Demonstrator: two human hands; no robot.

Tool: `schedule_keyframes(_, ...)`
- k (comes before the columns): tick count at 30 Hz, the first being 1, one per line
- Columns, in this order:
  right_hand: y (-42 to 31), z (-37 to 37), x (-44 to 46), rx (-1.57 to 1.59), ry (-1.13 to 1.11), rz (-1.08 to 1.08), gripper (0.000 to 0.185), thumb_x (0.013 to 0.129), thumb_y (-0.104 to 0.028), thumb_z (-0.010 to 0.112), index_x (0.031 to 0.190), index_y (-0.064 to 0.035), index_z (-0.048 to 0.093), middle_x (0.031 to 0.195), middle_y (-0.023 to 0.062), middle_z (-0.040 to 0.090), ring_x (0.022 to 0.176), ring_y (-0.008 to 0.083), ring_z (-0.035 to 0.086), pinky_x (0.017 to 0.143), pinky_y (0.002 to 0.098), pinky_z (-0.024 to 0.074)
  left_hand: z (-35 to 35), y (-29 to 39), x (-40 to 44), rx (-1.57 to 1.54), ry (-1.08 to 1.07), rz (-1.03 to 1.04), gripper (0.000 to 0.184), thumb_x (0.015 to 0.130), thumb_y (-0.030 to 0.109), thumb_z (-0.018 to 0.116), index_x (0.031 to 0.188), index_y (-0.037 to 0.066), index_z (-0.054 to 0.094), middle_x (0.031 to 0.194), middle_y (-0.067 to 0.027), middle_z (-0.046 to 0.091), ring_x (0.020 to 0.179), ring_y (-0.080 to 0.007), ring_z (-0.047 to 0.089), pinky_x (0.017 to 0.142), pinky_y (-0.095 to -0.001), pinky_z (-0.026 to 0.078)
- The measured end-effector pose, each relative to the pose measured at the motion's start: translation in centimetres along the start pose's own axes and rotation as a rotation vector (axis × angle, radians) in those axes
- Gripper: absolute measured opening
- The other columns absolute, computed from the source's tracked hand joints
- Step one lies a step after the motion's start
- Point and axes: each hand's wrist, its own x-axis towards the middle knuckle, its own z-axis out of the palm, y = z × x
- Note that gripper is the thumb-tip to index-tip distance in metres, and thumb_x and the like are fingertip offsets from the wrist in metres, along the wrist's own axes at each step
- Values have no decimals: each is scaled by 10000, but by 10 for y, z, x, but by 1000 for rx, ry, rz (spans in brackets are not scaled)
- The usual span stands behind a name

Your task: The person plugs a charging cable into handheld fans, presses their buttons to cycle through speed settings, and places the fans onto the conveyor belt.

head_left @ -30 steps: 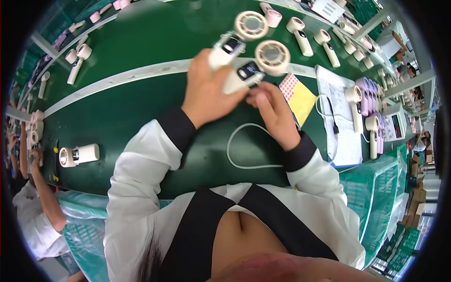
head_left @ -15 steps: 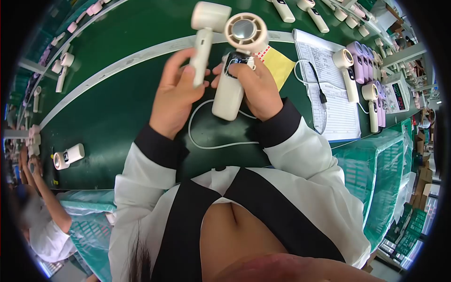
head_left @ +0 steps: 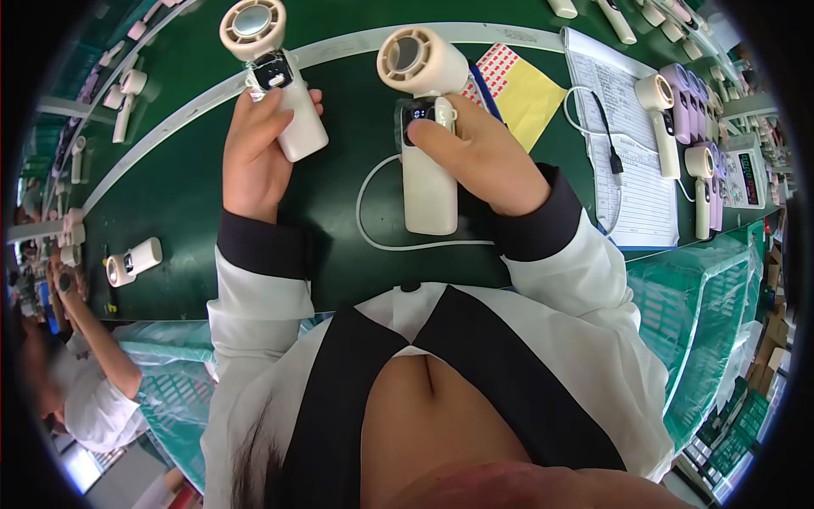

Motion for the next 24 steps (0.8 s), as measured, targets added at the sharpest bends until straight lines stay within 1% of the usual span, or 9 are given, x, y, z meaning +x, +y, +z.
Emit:
schedule_keyframes(3,1,-1,-2,260,-132,79,335,800,-78,482,1117,29,461,904,163,600,785,213,609,705,274,490,0,-2,-1,-58,-121,-1,364,817,31,446,1161,-66,375,1039,-184,517,824,-232,555,719,-296,464)
schedule_keyframes(8,8,1,0,342,-146,-10,409,764,-21,441,1170,28,415,949,181,588,836,232,608,753,295,488,22,-4,-14,-9,-174,12,398,784,17,448,1169,-55,378,1067,-180,515,823,-231,552,713,-296,465)
schedule_keyframes(14,5,1,2,429,-104,4,436,745,6,423,1179,35,397,998,201,569,844,256,609,748,311,492,35,0,-26,-137,-217,25,445,735,-23,427,1177,-22,383,1072,-187,522,791,-234,555,709,-307,469)
schedule_keyframes(18,7,2,2,416,-91,2,436,735,8,420,1169,39,396,1018,213,554,841,271,605,750,328,490,42,3,-31,45,-75,41,496,690,-54,393,1182,4,383,1053,-193,534,747,-235,555,697,-313,474)
schedule_keyframes(19,8,2,2,415,-97,2,436,735,8,420,1169,39,396,1018,213,554,841,271,605,750,328,490,42,3,-32,45,-69,45,496,690,-54,393,1182,4,383,1053,-193,534,747,-235,555,697,-313,474)
schedule_keyframes(23,11,5,3,458,-37,24,357,746,-66,478,1084,48,458,932,151,596,794,214,625,704,277,493,41,3,-34,-85,-188,61,525,665,-79,372,1182,13,378,1027,-193,542,720,-234,554,691,-312,475)
schedule_keyframes(24,11,4,3,456,-41,24,357,746,-66,478,1084,48,458,932,151,596,794,214,625,704,277,493,41,3,-34,-86,-184,65,525,665,-79,372,1182,13,378,1027,-193,542,720,-234,554,691,-312,475)
